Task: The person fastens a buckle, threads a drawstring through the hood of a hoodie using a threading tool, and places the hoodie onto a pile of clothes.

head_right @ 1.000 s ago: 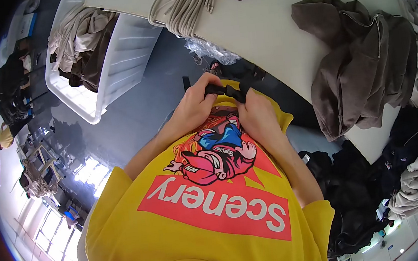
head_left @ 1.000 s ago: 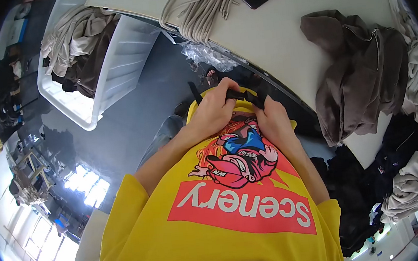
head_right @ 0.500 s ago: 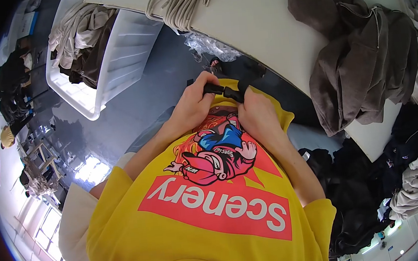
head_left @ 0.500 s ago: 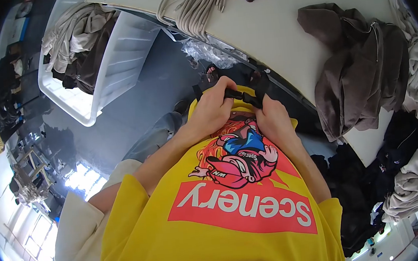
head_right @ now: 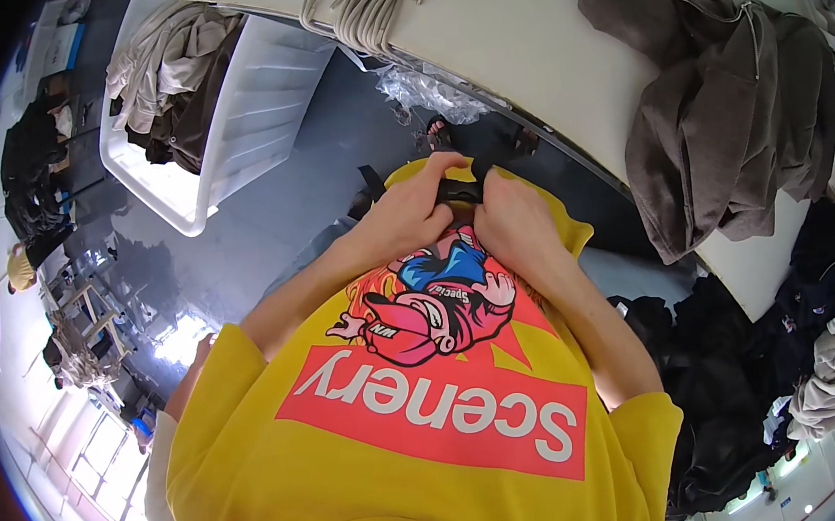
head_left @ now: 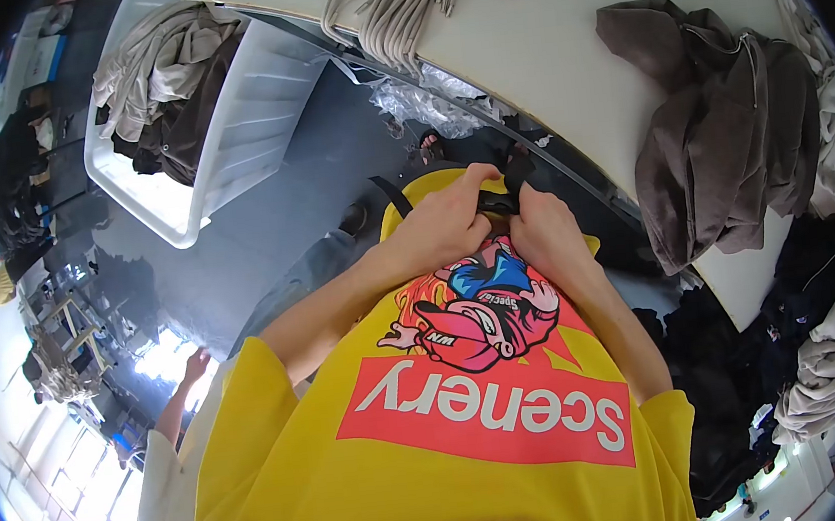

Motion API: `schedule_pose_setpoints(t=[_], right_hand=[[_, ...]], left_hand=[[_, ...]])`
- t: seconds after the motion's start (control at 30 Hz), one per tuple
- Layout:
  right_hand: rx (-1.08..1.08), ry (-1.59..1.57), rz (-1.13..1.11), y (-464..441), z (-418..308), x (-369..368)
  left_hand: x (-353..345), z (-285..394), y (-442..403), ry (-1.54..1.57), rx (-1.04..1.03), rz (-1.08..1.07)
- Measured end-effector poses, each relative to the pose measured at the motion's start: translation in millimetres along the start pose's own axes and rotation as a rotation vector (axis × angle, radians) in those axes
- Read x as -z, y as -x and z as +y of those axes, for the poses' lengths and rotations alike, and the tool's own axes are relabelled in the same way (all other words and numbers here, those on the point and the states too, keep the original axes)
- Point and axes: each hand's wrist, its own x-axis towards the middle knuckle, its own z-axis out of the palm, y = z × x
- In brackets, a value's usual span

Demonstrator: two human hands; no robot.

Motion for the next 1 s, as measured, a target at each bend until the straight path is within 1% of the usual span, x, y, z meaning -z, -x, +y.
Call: schedule_pose_setpoints(t=[0.07, 0.1, 0.13, 0.17, 0.2, 0.23, 0.3, 0.33, 0.37, 0.43, 0.47, 0.5, 0.57, 0.6, 0.63, 0.67, 0.73, 0.8, 0.83, 0.9, 0.93, 0.97, 1.0], right_hand=[[-0.008, -0.016, -0.066, -1.3, 6.9, 0.8], [-0.02, -0.015, -0.047, -0.6, 14.2, -1.7], [0.023, -0.09, -0.06, -12.7, 10.8, -10.9], [0.063, -0.153, -0.05, -15.1, 19.0, -13.0], [0.025, -0.171, -0.074, -15.8, 24.8, -10.5], [0.0, -0.172, -0.041, -17.5, 39.2, -16.4], [0.189, -0.5, -0.093, -18.8, 59.3, -23.4], [0.145, -0.528, -0.13, -13.7, 63.5, -18.3], [0.139, -0.528, -0.106, -9.7, 67.1, -16.2], [-0.07, -0.772, -0.182, -0.2, 76.5, -23.2], [-0.053, -0.717, -0.119, 7.7, 86.4, -26.9], [-0.052, -0.727, -0.095, 21.2, 90.6, -25.2], [-0.222, -0.798, -0.095, 57.1, 99.0, -26.2], [-0.228, -0.767, -0.016, 78.1, 103.6, -34.7], [-0.233, -0.724, 0.065, 97.0, 108.1, -43.6], [-0.237, -0.778, 0.093, 113.1, 107.6, -51.3], [-0.241, -0.846, 0.142, 141.4, 115.3, -64.0], [-0.301, -0.87, 0.02, 157.6, 118.2, -70.9], [-0.295, -0.877, 0.029, 160.2, 107.4, -69.3], [-0.255, -0.633, -0.136, 173.5, 94.5, -49.4], [-0.245, -0.628, -0.137, 178.8, 92.5, -38.0], [-0.36, -0.522, -0.259, 185.0, 93.2, -25.9], [-0.474, -0.407, -0.381, 188.5, 97.6, -16.6]], left_hand=[[-4.9, -7.2, -3.8, 0.0, -0.08, -0.02], [-7.1, -7.2, -4.9, -0.003, -0.099, -0.031], [9.1, -12.9, -5.6, -0.003, -0.088, -0.083], [10.1, -13.7, -9.5, -0.005, -0.101, -0.136], [6.3, -17.7, -12.8, -0.013, -0.152, -0.123], [4.6, -21.5, -18.2, -0.018, -0.183, -0.15], [6.3, -21.3, -28.1, -0.126, -0.165, -0.256], [8.6, -15.0, -31.3, -0.134, -0.16, -0.246], [9.8, -14.2, -37.3, -0.143, -0.18, -0.257], [11.0, -21.4, -46.4, -0.147, -0.032, -0.373], [8.4, -22.2, -49.9, -0.143, -0.063, -0.377], [11.0, -20.3, -50.5, -0.16, -0.077, -0.388], [16.9, -17.4, -46.3, -0.287, -0.113, -0.413], [19.2, -26.2, -40.6, -0.222, -0.207, -0.353], [29.8, -21.4, -34.3, -0.207, -0.068, -0.399], [43.0, -17.7, -26.9, -0.192, 0.071, -0.444], [56.6, -48.7, -11.2, 0.006, 0.141, -0.497], [76.3, -46.3, 6.9, 0.19, 0.369, -0.562], [85.8, -60.3, 16.9, 0.178, 0.366, -0.561], [89.8, -91.8, 28.5, 0.636, 0.561, -0.573], [91.6, -96.9, 33.0, 0.682, 0.648, -0.561], [94.4, -104.8, 32.2, 0.688, 0.645, -0.553], [97.6, -114.6, 31.4, 0.725, 0.718, -0.599]])
